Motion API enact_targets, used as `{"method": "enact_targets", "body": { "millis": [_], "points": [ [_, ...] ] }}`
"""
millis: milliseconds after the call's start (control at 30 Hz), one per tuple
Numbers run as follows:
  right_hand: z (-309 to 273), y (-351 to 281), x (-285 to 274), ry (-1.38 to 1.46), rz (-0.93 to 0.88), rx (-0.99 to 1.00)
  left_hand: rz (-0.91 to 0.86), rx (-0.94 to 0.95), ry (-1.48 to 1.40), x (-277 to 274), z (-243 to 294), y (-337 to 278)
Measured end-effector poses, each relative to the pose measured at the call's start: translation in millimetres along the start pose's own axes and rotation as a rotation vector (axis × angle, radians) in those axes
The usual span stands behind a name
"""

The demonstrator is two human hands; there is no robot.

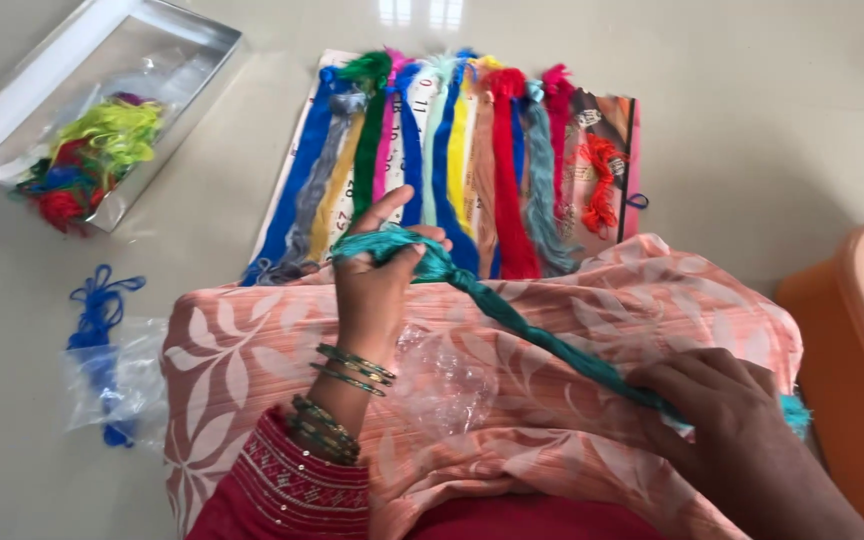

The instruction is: Bundling and tying knots in long strands of colorful embroidery thread.

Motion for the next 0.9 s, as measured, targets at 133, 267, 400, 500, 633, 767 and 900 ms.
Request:
{"method": "enact_targets", "body": {
  "millis": [133,267,400,500,633,767,900],
  "points": [
    [59.3,-17.9,19.1,0.303,-0.184,0.252,-0.047,0.034,0.044,8.4,4.5,0.7],
    [120.1,-51.9,38.9,0.698,-0.329,0.574,0.016,-0.176,-0.043,7.4,-18.9,-4.4],
    [169.7,-96.7,40.1,0.644,-0.457,0.899,0.032,-0.354,-0.120,9.8,-42.7,-13.7],
    [210.8,-122.7,48.7,0.602,-0.403,0.858,0.009,-0.415,-0.119,12.2,-58.3,-15.6],
    [295.9,-179.0,68.3,0.463,-0.544,0.968,-0.010,-0.431,-0.126,16.7,-69.5,-15.6],
    [175.1,-89.7,-5.7,0.405,-0.347,0.596,-0.026,-0.411,-0.121,19.3,-69.3,-14.8],
    [20.2,19.2,-44.5,0.352,-0.182,0.334,-0.043,-0.385,-0.162,16.1,-70.0,-11.7]
  ]
}}
Point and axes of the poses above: each hand's wrist, its own y-axis towards the middle knuckle, its own x-axis out of the palm, z = x × y, the point moved 10 cm from there along y, towards the middle knuckle, and after that the axes turned 9 degrees about -z, right-handed, at the moved point
